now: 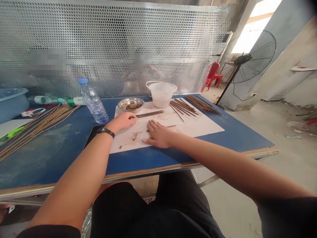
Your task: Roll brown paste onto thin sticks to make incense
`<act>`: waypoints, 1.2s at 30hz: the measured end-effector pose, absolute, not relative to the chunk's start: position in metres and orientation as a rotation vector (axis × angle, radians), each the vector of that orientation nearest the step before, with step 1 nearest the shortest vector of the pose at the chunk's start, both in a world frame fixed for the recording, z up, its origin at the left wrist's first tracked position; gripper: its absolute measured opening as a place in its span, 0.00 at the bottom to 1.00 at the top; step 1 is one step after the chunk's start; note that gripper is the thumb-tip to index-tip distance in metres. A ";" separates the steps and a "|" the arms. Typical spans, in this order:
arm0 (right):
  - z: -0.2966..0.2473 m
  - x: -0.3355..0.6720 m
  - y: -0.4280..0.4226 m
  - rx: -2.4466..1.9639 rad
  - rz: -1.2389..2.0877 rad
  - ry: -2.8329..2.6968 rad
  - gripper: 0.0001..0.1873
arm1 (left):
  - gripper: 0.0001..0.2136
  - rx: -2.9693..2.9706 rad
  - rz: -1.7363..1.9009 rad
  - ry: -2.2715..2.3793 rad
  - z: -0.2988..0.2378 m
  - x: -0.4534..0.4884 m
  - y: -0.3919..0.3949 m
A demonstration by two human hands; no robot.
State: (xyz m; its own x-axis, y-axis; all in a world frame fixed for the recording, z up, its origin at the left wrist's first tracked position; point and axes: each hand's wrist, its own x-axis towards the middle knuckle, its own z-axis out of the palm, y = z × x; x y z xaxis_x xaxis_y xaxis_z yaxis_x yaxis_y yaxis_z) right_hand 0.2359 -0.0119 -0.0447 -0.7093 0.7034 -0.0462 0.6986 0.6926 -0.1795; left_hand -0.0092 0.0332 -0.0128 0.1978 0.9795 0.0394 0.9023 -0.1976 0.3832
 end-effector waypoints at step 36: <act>-0.033 0.199 -0.028 -1.420 0.339 -2.801 0.62 | 0.16 2.223 0.423 1.771 -0.017 -0.012 0.037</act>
